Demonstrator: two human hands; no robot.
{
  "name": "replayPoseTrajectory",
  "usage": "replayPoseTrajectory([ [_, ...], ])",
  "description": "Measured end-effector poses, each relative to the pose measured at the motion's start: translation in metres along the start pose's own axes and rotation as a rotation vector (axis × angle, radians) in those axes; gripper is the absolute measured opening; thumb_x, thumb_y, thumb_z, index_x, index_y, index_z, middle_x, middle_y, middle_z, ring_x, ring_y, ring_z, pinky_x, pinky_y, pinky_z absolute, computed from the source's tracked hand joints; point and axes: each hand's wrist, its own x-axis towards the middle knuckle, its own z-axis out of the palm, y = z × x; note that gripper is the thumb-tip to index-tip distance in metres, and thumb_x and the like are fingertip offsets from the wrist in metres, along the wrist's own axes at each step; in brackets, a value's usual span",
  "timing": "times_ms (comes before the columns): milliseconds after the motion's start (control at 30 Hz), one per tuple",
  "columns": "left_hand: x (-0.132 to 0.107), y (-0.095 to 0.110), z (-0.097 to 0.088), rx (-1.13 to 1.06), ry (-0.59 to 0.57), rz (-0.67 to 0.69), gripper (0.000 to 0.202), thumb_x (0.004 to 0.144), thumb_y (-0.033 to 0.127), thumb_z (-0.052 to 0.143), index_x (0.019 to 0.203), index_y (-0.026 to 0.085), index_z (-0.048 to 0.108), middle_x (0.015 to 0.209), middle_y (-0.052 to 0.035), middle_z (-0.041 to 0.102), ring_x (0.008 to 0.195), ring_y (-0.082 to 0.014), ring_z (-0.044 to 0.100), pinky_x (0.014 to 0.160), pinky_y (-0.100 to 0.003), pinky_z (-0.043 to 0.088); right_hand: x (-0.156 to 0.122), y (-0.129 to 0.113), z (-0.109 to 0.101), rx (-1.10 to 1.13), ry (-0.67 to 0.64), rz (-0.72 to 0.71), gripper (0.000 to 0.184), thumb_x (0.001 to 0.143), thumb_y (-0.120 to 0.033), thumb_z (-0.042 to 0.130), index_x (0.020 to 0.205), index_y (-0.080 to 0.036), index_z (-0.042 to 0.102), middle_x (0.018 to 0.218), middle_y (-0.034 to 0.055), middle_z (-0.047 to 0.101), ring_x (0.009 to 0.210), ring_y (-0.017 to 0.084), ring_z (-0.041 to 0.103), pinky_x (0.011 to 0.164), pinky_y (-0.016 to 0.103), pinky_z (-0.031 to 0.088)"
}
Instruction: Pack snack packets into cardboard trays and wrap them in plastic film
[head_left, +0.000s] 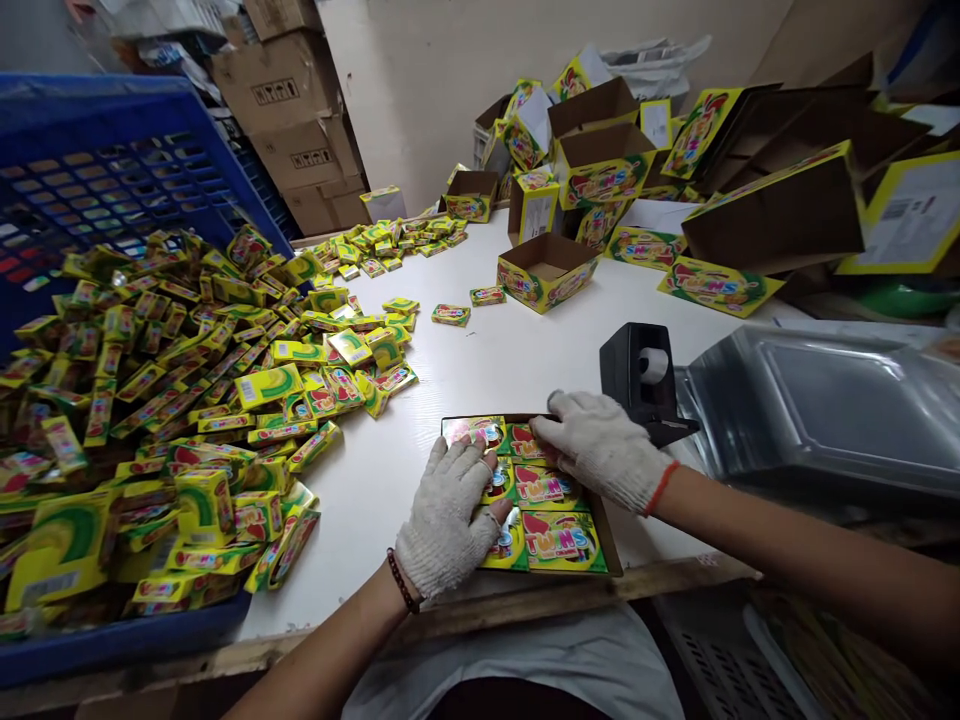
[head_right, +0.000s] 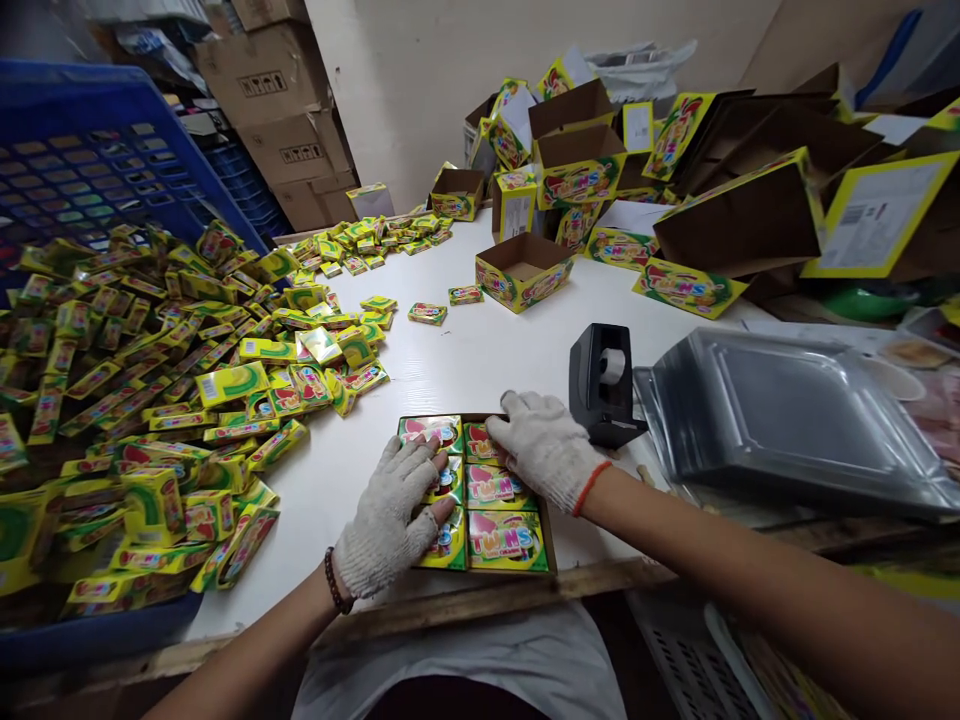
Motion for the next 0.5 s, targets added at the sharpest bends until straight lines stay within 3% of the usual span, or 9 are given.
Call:
replayPoseTrajectory([
  [67, 0.001, 0.0, -0.001, 0.002, -0.007, -0.001, 0.034, 0.091, 0.03, 0.059, 0.123, 0.018, 0.061, 0.132, -0.0137, 0.065, 0.131, -0.0327, 0.053, 0.118, -0.06, 0.031, -0.005, 0.001, -0.003, -0.137, -0.014, -0.01, 0.029, 0.088, -0.025, 0.064, 0.116, -0.02, 0.067, 0.119, 0.0171, 0.065, 0.104, 0.032, 0.062, 0.079, 0.038, 0.043],
  [167, 0.001, 0.0, -0.001, -0.005, 0.0, 0.012, 0.035, 0.091, 0.031, 0.06, 0.122, 0.017, 0.062, 0.13, -0.0141, 0.065, 0.129, -0.0324, 0.055, 0.119, -0.06, 0.031, -0.004, -0.005, -0.004, -0.209, -0.088, -0.029, 0.034, 0.094, -0.012, 0.05, 0.124, -0.013, 0.064, 0.115, 0.0189, 0.068, 0.102, 0.03, 0.066, 0.08, 0.039, 0.047],
  [333, -0.006, 0.0, 0.003, -0.021, 0.036, 0.021, 0.035, 0.092, 0.032, 0.058, 0.124, 0.016, 0.061, 0.13, -0.0153, 0.065, 0.129, -0.0329, 0.055, 0.118, -0.061, 0.031, 0.003, -0.022, -0.002, -0.176, -0.132, -0.034, 0.03, 0.091, -0.007, 0.049, 0.112, -0.007, 0.069, 0.106, 0.0224, 0.07, 0.095, 0.03, 0.07, 0.077, 0.039, 0.051],
  [433, -0.004, -0.013, 0.004, -0.045, 0.106, 0.013, 0.037, 0.096, 0.029, 0.05, 0.129, 0.015, 0.057, 0.136, -0.016, 0.061, 0.137, -0.0269, 0.049, 0.119, -0.05, 0.035, 0.003, -0.031, 0.007, -0.197, -0.157, -0.033, 0.03, 0.091, -0.007, 0.048, 0.11, -0.007, 0.071, 0.103, 0.0227, 0.07, 0.092, 0.031, 0.07, 0.074, 0.039, 0.051],
  [500, 0.006, -0.035, 0.0, 0.037, 0.111, -0.117, 0.038, 0.097, 0.026, 0.045, 0.132, 0.014, 0.055, 0.142, -0.0166, 0.055, 0.141, -0.0225, 0.043, 0.118, -0.04, 0.037, 0.004, -0.036, 0.016, -0.262, -0.175, -0.069, 0.033, 0.09, -0.005, 0.045, 0.111, -0.005, 0.071, 0.102, 0.0241, 0.069, 0.091, 0.032, 0.069, 0.075, 0.041, 0.05],
])
